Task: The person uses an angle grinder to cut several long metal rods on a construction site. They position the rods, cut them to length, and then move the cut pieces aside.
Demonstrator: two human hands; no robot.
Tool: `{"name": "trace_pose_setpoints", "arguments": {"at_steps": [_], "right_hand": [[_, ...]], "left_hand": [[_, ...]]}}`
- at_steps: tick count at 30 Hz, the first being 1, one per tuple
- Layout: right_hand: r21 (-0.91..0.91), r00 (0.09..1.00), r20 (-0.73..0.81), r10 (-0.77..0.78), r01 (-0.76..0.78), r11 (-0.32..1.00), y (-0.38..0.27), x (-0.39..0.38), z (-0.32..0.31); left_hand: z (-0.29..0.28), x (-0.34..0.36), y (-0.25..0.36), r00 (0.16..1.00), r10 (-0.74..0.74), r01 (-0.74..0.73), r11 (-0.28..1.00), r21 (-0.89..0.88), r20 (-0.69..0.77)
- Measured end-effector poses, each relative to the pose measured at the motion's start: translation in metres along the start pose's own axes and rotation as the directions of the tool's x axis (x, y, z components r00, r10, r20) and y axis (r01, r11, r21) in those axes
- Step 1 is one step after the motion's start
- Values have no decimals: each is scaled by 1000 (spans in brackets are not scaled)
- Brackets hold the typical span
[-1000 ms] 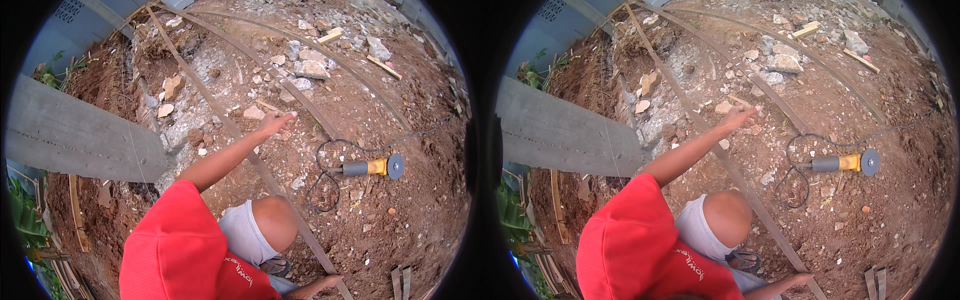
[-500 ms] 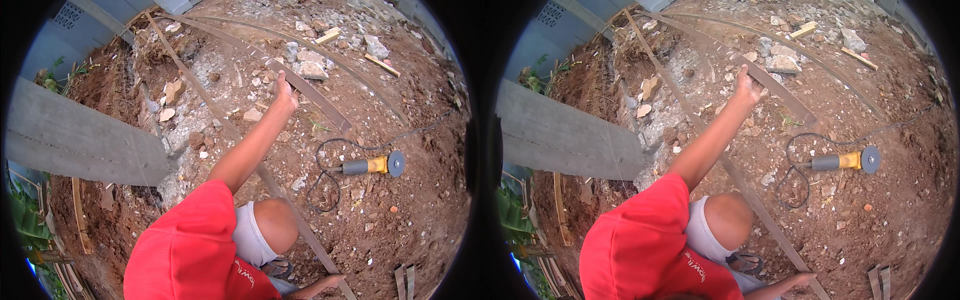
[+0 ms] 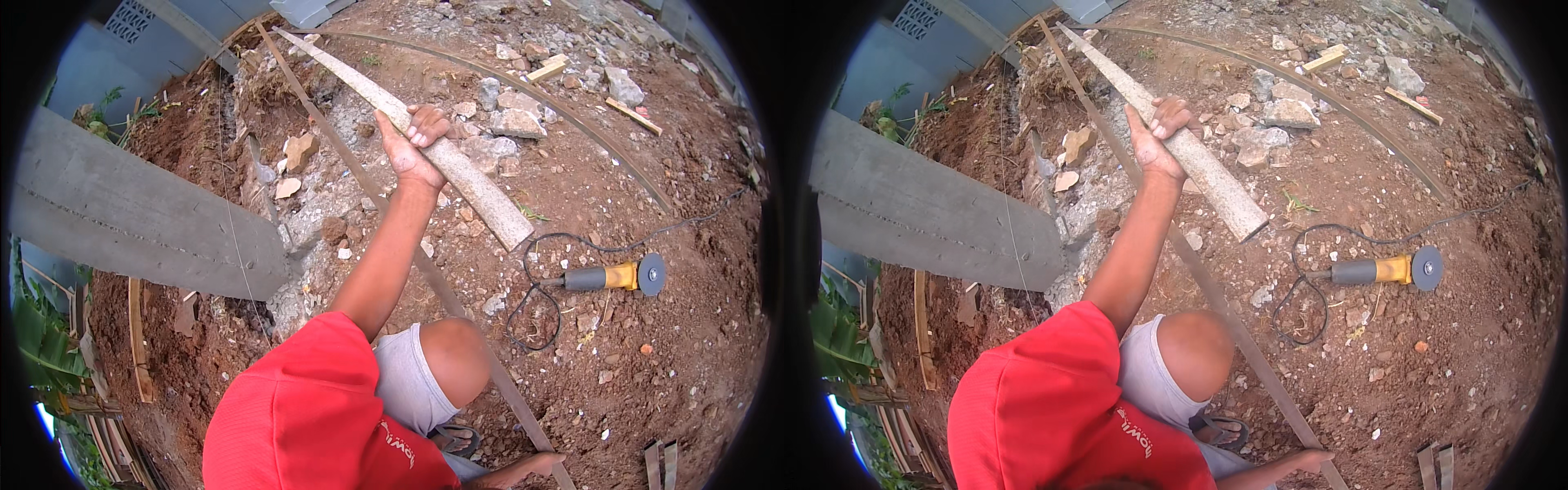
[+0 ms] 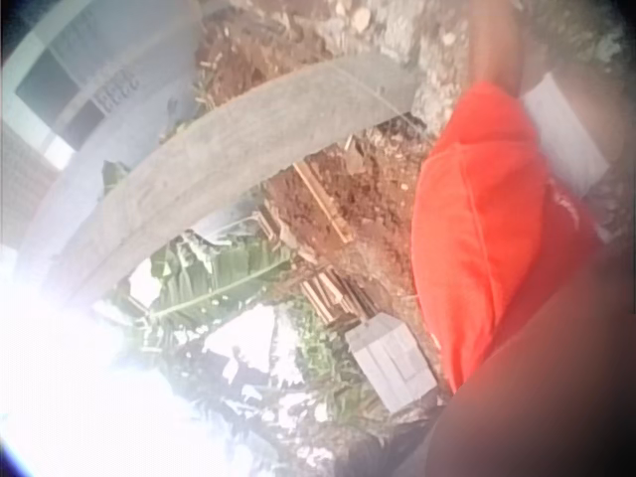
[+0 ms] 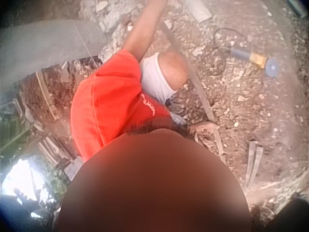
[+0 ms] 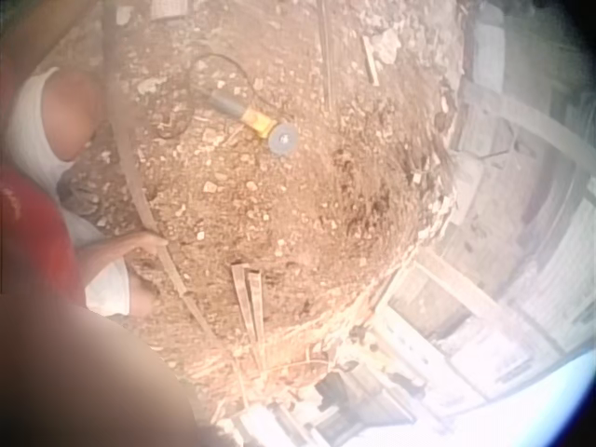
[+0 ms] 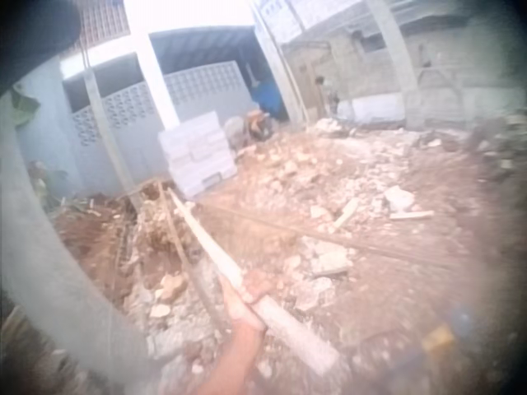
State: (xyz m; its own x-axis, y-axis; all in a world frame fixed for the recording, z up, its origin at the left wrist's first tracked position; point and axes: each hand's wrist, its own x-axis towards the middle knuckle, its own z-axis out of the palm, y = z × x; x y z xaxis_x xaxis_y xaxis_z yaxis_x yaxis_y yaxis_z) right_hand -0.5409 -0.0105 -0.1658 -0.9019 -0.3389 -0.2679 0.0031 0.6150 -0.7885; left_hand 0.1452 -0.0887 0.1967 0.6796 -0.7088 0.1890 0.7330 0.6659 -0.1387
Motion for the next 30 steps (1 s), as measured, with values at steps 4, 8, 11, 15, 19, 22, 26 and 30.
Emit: {"name": "trace_pose_setpoints", "arguments": {"at_steps": [4, 8, 11, 15, 19, 22, 26, 30], "right_hand": [[-7, 999, -21, 35, -36, 999, -34, -34, -8], [43, 999, -21, -48, 49, 998, -15, -21, -4], [63, 995, -30, -90, 92, 994, -10, -20, -5], [91, 988, -43, -150, 154, 984, -23, -41, -5], [29, 997, -46, -57, 59, 998, -6, -17, -2], [34, 996, -54, -74, 76, 997, 2, -7, -1], [83, 995, -30, -100, 102, 991, -11, -26, -3], [38, 998, -46, 30, -28, 999, -15, -20, 0]], "left_hand": [[34, -8, 3, 1000, 27, -27, 999, -42, 15], [64, -6, 2, 1000, -1, 3, 999, -55, 21], [75, -9, 0, 998, 37, -33, 996, -79, 50], [80, -16, 7, 989, 27, -9, 992, -123, 142], [83, -18, 2, 983, 37, -15, 993, -121, 180], [76, -18, -1, 987, 28, -12, 995, -104, 156], [51, -19, 1, 994, 29, -23, 998, -59, 106], [7, -21, -3, 995, 40, -19, 974, 227, -86]]}}
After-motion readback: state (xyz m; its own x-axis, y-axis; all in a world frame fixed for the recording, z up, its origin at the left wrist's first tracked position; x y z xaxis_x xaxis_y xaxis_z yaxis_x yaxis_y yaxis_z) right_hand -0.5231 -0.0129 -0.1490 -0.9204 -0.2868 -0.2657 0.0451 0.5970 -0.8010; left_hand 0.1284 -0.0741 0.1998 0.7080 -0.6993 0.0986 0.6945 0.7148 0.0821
